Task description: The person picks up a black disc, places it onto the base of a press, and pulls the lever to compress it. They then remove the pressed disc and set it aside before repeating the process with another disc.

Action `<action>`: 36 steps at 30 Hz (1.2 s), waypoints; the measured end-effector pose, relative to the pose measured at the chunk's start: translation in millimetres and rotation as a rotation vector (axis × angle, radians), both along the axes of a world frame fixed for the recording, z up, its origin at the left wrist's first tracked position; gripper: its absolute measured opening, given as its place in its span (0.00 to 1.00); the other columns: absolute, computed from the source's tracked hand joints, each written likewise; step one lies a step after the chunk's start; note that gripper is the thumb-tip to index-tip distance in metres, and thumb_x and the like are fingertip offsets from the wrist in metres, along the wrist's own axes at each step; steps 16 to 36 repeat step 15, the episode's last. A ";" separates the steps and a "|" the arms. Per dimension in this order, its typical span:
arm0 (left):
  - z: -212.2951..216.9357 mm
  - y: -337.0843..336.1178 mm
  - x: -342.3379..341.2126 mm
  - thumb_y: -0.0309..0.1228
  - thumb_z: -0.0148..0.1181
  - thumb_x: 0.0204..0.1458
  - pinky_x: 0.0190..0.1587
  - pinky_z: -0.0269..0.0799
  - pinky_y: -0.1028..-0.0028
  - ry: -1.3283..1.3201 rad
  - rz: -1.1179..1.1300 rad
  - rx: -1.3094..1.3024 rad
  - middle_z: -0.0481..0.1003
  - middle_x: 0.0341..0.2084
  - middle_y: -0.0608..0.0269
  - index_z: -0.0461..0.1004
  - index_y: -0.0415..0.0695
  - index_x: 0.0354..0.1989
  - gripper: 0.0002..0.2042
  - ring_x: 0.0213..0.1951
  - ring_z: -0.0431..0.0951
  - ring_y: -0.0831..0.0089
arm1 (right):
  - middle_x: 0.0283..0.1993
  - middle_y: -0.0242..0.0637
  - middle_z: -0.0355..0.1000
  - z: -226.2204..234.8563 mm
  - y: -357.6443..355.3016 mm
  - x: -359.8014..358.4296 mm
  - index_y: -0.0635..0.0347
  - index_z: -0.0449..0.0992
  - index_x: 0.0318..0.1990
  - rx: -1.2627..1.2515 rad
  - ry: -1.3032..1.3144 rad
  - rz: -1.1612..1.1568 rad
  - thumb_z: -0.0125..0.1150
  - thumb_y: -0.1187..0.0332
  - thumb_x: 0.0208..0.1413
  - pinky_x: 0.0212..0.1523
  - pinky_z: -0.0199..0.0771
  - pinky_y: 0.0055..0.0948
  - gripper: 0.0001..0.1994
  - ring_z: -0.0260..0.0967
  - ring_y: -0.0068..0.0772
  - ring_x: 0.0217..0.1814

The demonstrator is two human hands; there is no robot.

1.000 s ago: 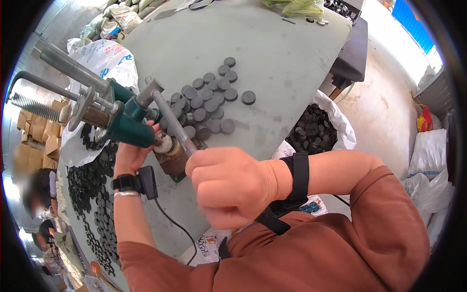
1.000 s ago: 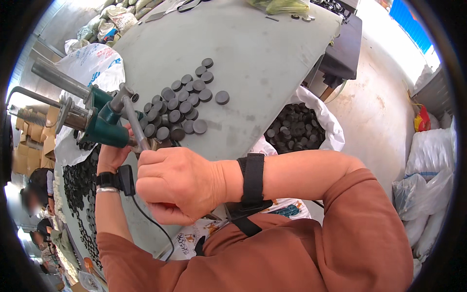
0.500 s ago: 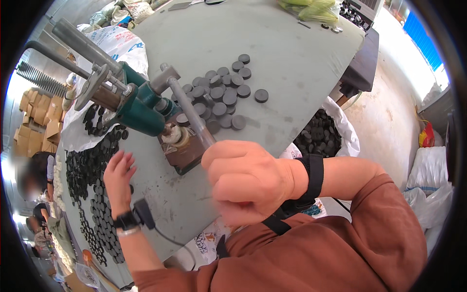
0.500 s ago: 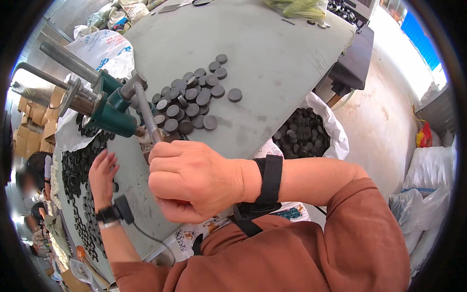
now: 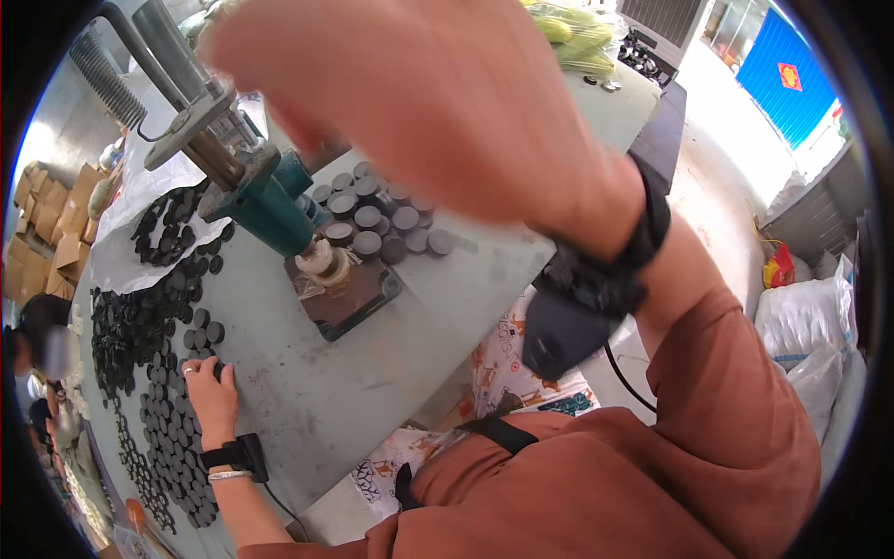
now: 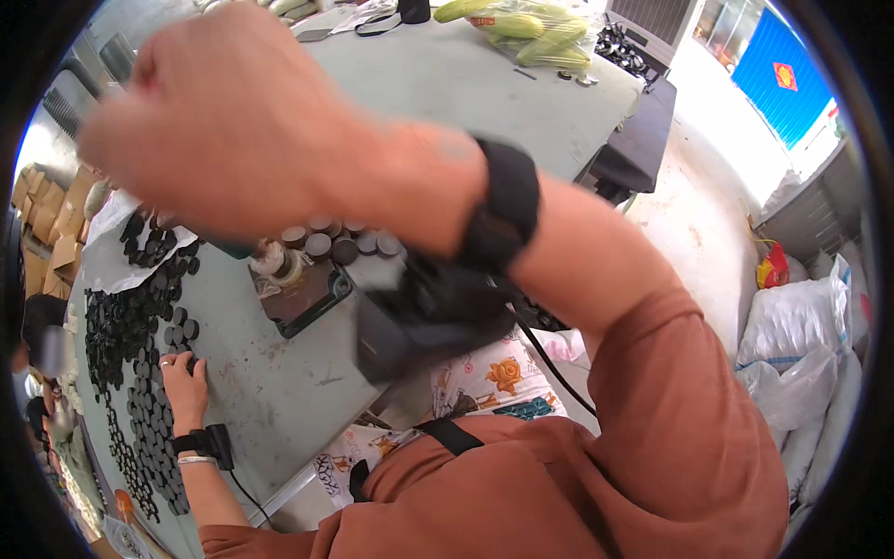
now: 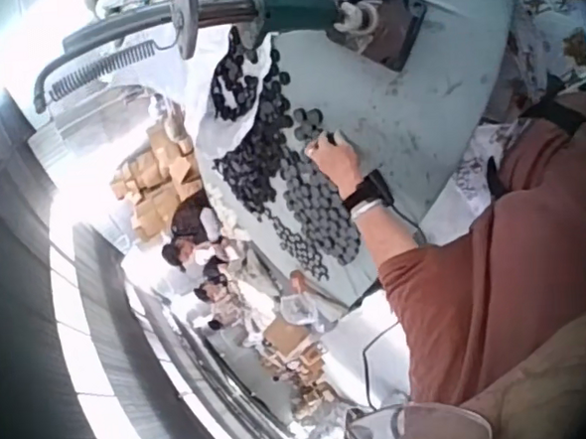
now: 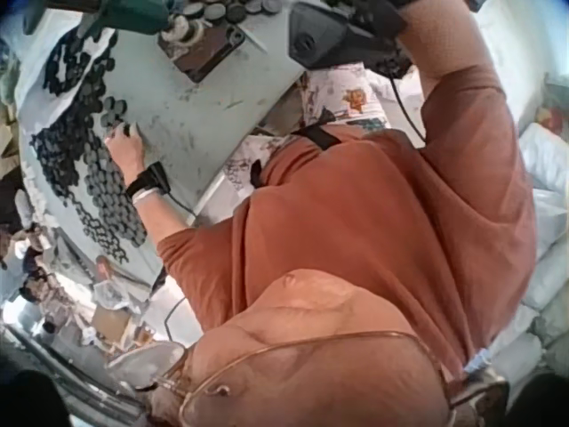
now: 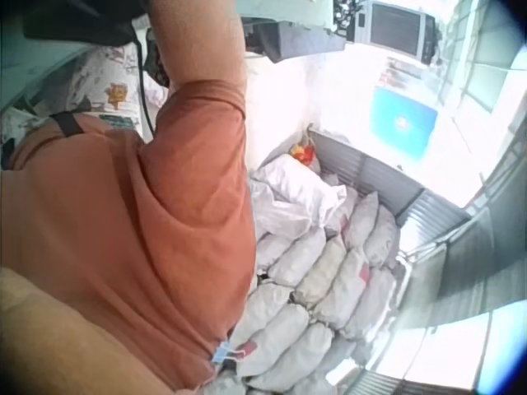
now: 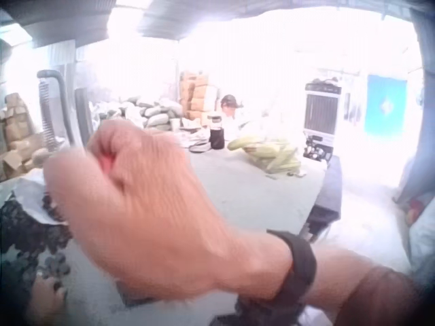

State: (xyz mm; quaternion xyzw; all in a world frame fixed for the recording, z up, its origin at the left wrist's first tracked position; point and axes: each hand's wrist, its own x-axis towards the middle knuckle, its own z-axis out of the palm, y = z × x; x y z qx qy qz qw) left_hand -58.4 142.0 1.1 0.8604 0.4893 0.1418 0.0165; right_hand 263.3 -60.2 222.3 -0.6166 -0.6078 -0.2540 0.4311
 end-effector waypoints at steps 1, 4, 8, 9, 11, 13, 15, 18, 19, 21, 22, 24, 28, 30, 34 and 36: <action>-1.4 -1.7 -0.4 0.25 0.61 0.49 0.49 0.67 0.62 -0.007 -0.024 0.007 0.66 0.45 0.47 0.72 0.34 0.48 0.17 0.45 0.70 0.50 | 0.21 0.49 0.72 37.9 10.7 -35.4 0.67 0.71 0.24 -0.248 0.062 -0.271 0.53 0.72 0.48 0.26 0.72 0.36 0.07 0.73 0.45 0.25; -8.4 -16.3 -3.5 0.23 0.61 0.48 0.49 0.67 0.62 -0.024 -0.143 0.051 0.66 0.46 0.46 0.72 0.35 0.49 0.18 0.44 0.70 0.50 | 0.20 0.52 0.71 43.8 50.4 13.3 0.68 0.71 0.28 -0.056 -0.197 -0.049 0.52 0.75 0.50 0.26 0.74 0.39 0.05 0.75 0.48 0.25; -4.8 -37.4 -3.9 0.21 0.59 0.48 0.50 0.67 0.63 0.011 -0.079 0.016 0.69 0.42 0.47 0.71 0.36 0.51 0.19 0.44 0.71 0.50 | 0.23 0.51 0.71 32.2 70.2 36.8 0.65 0.71 0.31 0.318 -0.435 0.122 0.51 0.76 0.51 0.28 0.73 0.41 0.03 0.74 0.51 0.28; -0.9 -38.0 0.8 0.21 0.60 0.47 0.51 0.67 0.63 0.005 -0.028 0.002 0.70 0.41 0.47 0.71 0.35 0.51 0.19 0.44 0.72 0.52 | 0.25 0.50 0.72 29.4 71.6 41.6 0.64 0.71 0.32 0.310 -0.447 0.128 0.51 0.77 0.50 0.30 0.73 0.42 0.03 0.74 0.53 0.31; 10.0 -43.0 15.7 0.23 0.61 0.48 0.52 0.67 0.62 -0.268 -0.080 -0.173 0.70 0.43 0.47 0.71 0.36 0.52 0.20 0.46 0.72 0.54 | 0.25 0.50 0.72 28.4 72.3 49.4 0.64 0.71 0.32 0.278 -0.457 0.102 0.51 0.77 0.50 0.30 0.73 0.43 0.03 0.74 0.54 0.30; 20.1 -52.4 42.2 0.25 0.62 0.49 0.54 0.67 0.61 -0.490 -0.102 -0.353 0.71 0.47 0.49 0.68 0.39 0.55 0.23 0.48 0.73 0.55 | 0.25 0.51 0.73 26.6 76.4 49.5 0.65 0.71 0.32 0.337 -0.401 0.189 0.51 0.77 0.50 0.30 0.73 0.43 0.03 0.74 0.54 0.30; 27.4 -66.6 78.9 0.28 0.62 0.52 0.56 0.68 0.60 -0.714 -0.118 -0.538 0.71 0.52 0.53 0.63 0.44 0.61 0.26 0.51 0.73 0.54 | 0.26 0.51 0.73 26.7 78.9 50.4 0.63 0.72 0.33 0.332 -0.423 0.160 0.53 0.77 0.49 0.30 0.73 0.43 0.04 0.74 0.54 0.31; 27.4 -66.6 78.9 0.28 0.62 0.52 0.56 0.68 0.60 -0.714 -0.118 -0.538 0.71 0.52 0.53 0.63 0.44 0.61 0.26 0.51 0.73 0.54 | 0.26 0.51 0.73 26.7 78.9 50.4 0.63 0.72 0.33 0.332 -0.423 0.160 0.53 0.77 0.49 0.30 0.73 0.43 0.04 0.74 0.54 0.31; 27.4 -66.6 78.9 0.28 0.62 0.52 0.56 0.68 0.60 -0.714 -0.118 -0.538 0.71 0.52 0.53 0.63 0.44 0.61 0.26 0.51 0.73 0.54 | 0.26 0.51 0.73 26.7 78.9 50.4 0.63 0.72 0.33 0.332 -0.423 0.160 0.53 0.77 0.49 0.30 0.73 0.43 0.04 0.74 0.54 0.31; 27.4 -66.6 78.9 0.28 0.62 0.52 0.56 0.68 0.60 -0.714 -0.118 -0.538 0.71 0.52 0.53 0.63 0.44 0.61 0.26 0.51 0.73 0.54 | 0.26 0.51 0.73 26.7 78.9 50.4 0.63 0.72 0.33 0.332 -0.423 0.160 0.53 0.77 0.49 0.30 0.73 0.43 0.04 0.74 0.54 0.31; 27.4 -66.6 78.9 0.28 0.62 0.52 0.56 0.68 0.60 -0.714 -0.118 -0.538 0.71 0.52 0.53 0.63 0.44 0.61 0.26 0.51 0.73 0.54 | 0.26 0.51 0.73 26.7 78.9 50.4 0.63 0.72 0.33 0.332 -0.423 0.160 0.53 0.77 0.49 0.30 0.73 0.43 0.04 0.74 0.54 0.31; 27.4 -66.6 78.9 0.28 0.62 0.52 0.56 0.68 0.60 -0.714 -0.118 -0.538 0.71 0.52 0.53 0.63 0.44 0.61 0.26 0.51 0.73 0.54 | 0.26 0.51 0.73 26.7 78.9 50.4 0.63 0.72 0.33 0.332 -0.423 0.160 0.53 0.77 0.49 0.30 0.73 0.43 0.04 0.74 0.54 0.31; 27.4 -66.6 78.9 0.28 0.62 0.52 0.56 0.68 0.60 -0.714 -0.118 -0.538 0.71 0.52 0.53 0.63 0.44 0.61 0.26 0.51 0.73 0.54 | 0.26 0.51 0.73 26.7 78.9 50.4 0.63 0.72 0.33 0.332 -0.423 0.160 0.53 0.77 0.49 0.30 0.73 0.43 0.04 0.74 0.54 0.31; 27.4 -66.6 78.9 0.28 0.62 0.52 0.56 0.68 0.60 -0.714 -0.118 -0.538 0.71 0.52 0.53 0.63 0.44 0.61 0.26 0.51 0.73 0.54 | 0.26 0.51 0.73 26.7 78.9 50.4 0.63 0.72 0.33 0.332 -0.423 0.160 0.53 0.77 0.49 0.30 0.73 0.43 0.04 0.74 0.54 0.31; 27.4 -66.6 78.9 0.28 0.62 0.52 0.56 0.68 0.60 -0.714 -0.118 -0.538 0.71 0.52 0.53 0.63 0.44 0.61 0.26 0.51 0.73 0.54 | 0.26 0.51 0.73 26.7 78.9 50.4 0.63 0.72 0.33 0.332 -0.423 0.160 0.53 0.77 0.49 0.30 0.73 0.43 0.04 0.74 0.54 0.31; 27.4 -66.6 78.9 0.28 0.62 0.52 0.56 0.68 0.60 -0.714 -0.118 -0.538 0.71 0.52 0.53 0.63 0.44 0.61 0.26 0.51 0.73 0.54 | 0.26 0.51 0.73 26.7 78.9 50.4 0.63 0.72 0.33 0.332 -0.423 0.160 0.53 0.77 0.49 0.30 0.73 0.43 0.04 0.74 0.54 0.31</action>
